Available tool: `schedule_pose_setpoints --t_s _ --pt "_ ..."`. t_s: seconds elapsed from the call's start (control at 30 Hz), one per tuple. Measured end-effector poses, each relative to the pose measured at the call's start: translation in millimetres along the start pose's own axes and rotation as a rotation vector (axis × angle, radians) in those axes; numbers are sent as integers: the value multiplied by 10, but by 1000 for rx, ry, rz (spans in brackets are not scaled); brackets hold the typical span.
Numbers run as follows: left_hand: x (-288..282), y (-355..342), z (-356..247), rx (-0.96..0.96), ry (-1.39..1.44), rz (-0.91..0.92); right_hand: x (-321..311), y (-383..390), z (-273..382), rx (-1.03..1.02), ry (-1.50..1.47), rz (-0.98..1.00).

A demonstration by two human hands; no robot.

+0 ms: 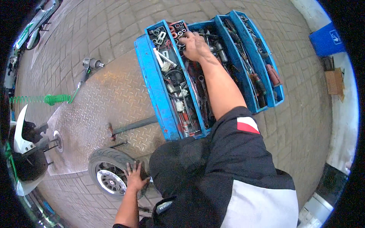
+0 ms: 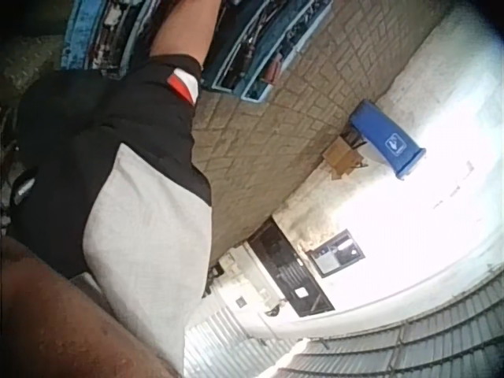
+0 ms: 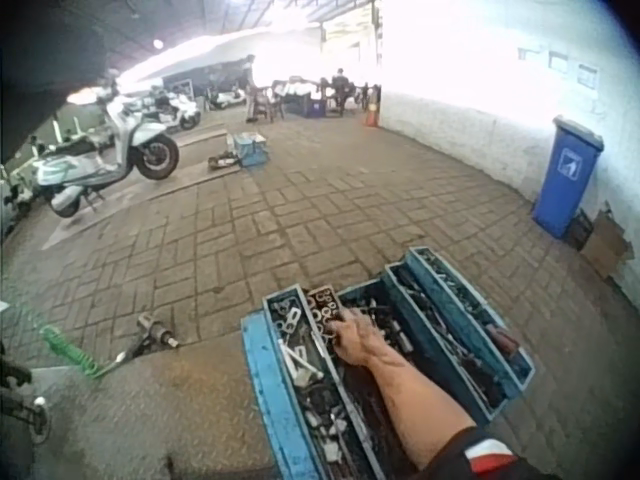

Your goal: The person unboxes a new bearing, removes old parts from a scooter wheel using a hammer, and then begins installing the new bearing into the wheel hub by hand.

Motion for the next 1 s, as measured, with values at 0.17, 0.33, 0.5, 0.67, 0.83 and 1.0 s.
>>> schedule_pose_setpoints --t_s 0.17,0.33,0.5,0.67,0.83,1.0 --pt "16 -8 41 -12 73 -21 59 240 62 -85 19 -31" --pt "-26 -7 38 -39 88 -49 108 344 108 -123 64 -155" --pt "34 -3 88 -10 126 -129 -345 603 -118 156 -355 -338" --pt "-21 54 104 -49 345 -446 -642 701 754 328 -1069 -127" --pt "-702 189 -250 -91 890 -725 -477 1279 2963 -209 -1038 778" --pt "-900 475 -56 -109 1187 -1197 -390 1887 4165 -547 -1086 954"
Point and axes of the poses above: each hand's wrist, its own y-axis away from the middle knuckle, its own x-axis out of the palm, z = x × y, the point moved 6 cm from there along -y, towards the middle knuckle, and after that the axes turned 13 degrees about -z, right-handed, at the moved point
